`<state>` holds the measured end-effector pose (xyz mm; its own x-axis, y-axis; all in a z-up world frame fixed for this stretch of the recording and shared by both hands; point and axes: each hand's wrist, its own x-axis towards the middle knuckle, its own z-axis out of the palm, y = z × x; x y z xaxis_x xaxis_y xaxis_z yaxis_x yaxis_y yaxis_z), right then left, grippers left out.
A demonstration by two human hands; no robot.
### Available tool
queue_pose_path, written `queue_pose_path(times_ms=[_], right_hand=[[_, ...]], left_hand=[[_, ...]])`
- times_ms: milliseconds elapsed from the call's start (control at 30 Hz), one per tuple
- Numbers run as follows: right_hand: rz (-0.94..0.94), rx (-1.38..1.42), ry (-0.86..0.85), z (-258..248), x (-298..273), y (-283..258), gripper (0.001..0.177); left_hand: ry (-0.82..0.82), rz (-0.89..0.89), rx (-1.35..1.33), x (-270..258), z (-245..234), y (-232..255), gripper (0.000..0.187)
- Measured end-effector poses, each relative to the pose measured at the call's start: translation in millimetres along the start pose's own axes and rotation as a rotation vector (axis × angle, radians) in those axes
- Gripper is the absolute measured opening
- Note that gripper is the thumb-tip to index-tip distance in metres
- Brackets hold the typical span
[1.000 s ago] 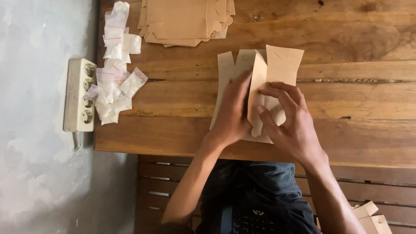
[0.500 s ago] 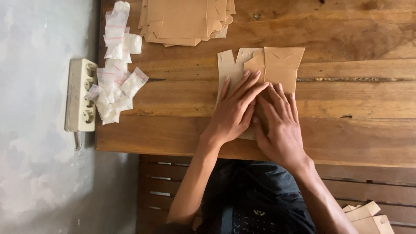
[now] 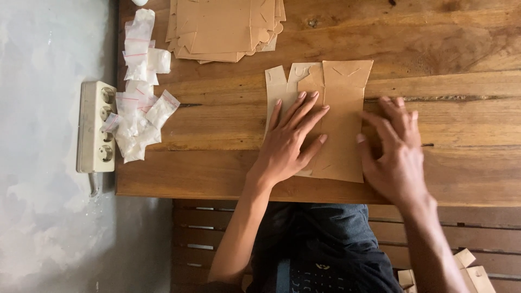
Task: The person folds flat cardboard pieces along pre-scored lines on a wooden table, pressing each crease with both hands. They handle multiple pieces one at a time, unfolding and refolding them to create creases, then stacking the folded pieces on the table.
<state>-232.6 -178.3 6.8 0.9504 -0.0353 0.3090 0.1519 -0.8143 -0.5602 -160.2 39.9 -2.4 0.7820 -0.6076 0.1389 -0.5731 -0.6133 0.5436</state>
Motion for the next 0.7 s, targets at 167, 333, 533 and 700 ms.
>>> queue_pose_path(times_ms=[167,333,533,700], right_hand=[[0.018,-0.059,-0.112,-7.4,19.3,9.7,0.055],[0.024,-0.079,-0.148,-4.9,24.8,10.6,0.056],[-0.016,-0.039,-0.174,-8.4,18.6,10.7,0.069],[-0.033,-0.182,-0.206,-5.5,5.1,1.0,0.079]], left_hand=[[0.065,0.062,0.088,-2.5,4.1,-0.8,0.062],[0.08,0.075,0.147,-2.7,7.6,4.6,0.069],[0.04,0.032,0.085,-0.9,1.9,13.1,0.071],[-0.021,0.045,0.12,9.9,-2.9,7.7,0.075]])
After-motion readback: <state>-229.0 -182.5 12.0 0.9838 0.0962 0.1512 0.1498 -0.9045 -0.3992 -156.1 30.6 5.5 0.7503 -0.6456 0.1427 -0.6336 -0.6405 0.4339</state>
